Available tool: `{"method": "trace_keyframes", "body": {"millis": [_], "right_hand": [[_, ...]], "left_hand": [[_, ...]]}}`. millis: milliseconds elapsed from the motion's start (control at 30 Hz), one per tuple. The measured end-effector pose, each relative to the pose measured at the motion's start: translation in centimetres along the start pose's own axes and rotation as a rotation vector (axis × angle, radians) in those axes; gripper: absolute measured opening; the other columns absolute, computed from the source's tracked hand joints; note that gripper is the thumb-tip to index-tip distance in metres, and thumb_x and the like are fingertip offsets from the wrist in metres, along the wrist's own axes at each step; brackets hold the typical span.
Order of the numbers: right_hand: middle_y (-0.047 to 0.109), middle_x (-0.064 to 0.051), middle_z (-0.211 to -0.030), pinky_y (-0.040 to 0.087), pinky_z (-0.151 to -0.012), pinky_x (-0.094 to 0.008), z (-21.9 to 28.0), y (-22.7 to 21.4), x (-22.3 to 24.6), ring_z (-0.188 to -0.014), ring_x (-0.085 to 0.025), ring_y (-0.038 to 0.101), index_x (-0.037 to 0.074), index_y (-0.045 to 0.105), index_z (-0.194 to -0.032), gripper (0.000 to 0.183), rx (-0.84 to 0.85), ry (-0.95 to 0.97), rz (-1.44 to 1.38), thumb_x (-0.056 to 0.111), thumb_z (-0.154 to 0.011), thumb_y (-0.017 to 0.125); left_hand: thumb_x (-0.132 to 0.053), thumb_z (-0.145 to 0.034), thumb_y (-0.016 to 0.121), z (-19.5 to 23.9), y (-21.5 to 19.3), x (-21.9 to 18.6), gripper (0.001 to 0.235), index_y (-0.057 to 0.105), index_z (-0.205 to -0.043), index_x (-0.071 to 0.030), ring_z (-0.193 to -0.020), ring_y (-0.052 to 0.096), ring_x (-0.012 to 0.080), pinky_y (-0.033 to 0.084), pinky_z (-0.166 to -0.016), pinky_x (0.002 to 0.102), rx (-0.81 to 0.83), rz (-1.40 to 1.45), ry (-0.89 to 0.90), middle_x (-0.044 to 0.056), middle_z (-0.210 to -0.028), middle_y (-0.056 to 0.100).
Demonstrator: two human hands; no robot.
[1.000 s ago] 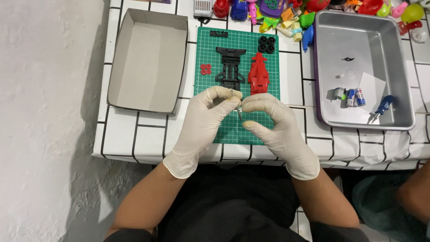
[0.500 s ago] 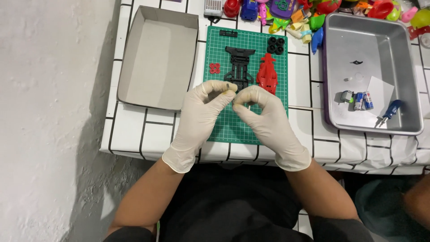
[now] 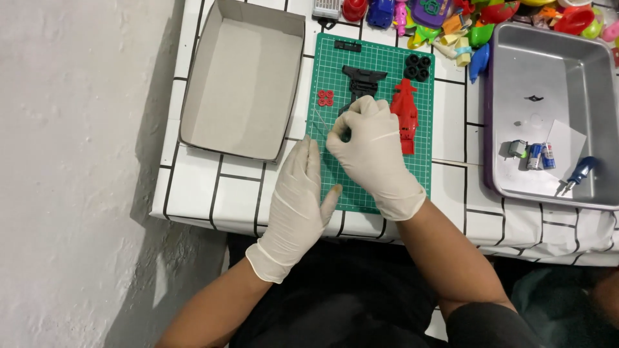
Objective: Assembling a toy car by installing gears, axles, and other small components into the chassis on a workbench.
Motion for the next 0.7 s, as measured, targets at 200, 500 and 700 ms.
{"method": "trace_keyframes", "body": {"millis": [200, 500, 700], "right_hand": [[0.051, -0.007, -0.089, 0.041, -0.073, -0.038, -0.4, 1.5, 0.7, -0.091, -0.027, 0.054, 0.009, 0.069, -0.070, 0.007, 0.012, -0.019, 0.145, 0.011, -0.076, 0.072], [0.048, -0.006, -0.089, 0.037, -0.066, -0.037, -0.5, 3.0, -0.4, -0.085, -0.027, 0.053, 0.012, 0.063, -0.067, 0.013, 0.041, -0.037, 0.289, 0.020, -0.072, 0.072], [0.045, -0.006, -0.088, 0.036, -0.065, -0.038, -0.2, 3.1, -0.5, -0.083, -0.029, 0.052, 0.014, 0.063, -0.068, 0.014, 0.024, -0.059, 0.307, 0.020, -0.073, 0.074]], "left_hand": [[-0.029, -0.095, 0.070, -0.7, 0.4, 0.9, 0.079, 0.035, -0.145, 0.020, -0.144, 0.031, 0.0534, 0.028, -0.119, 0.057, 0.013, -0.085, -0.026, 0.040, -0.146, 0.036], [-0.041, -0.089, 0.073, -1.2, 1.1, 1.2, 0.093, 0.032, -0.148, 0.017, -0.151, 0.021, 0.0482, 0.016, -0.125, 0.052, 0.162, -0.191, -0.096, 0.035, -0.153, 0.032], [-0.042, -0.088, 0.071, -1.3, 1.2, 1.3, 0.094, 0.030, -0.150, 0.016, -0.151, 0.017, 0.0482, 0.013, -0.125, 0.052, 0.205, -0.153, -0.114, 0.035, -0.154, 0.029]]}}
Point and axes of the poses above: each hand's wrist, its own z-axis away from the middle knuckle, its own y-axis out of the palm, x = y × z, the point moved 1 cm from there along -z, towards the middle knuckle
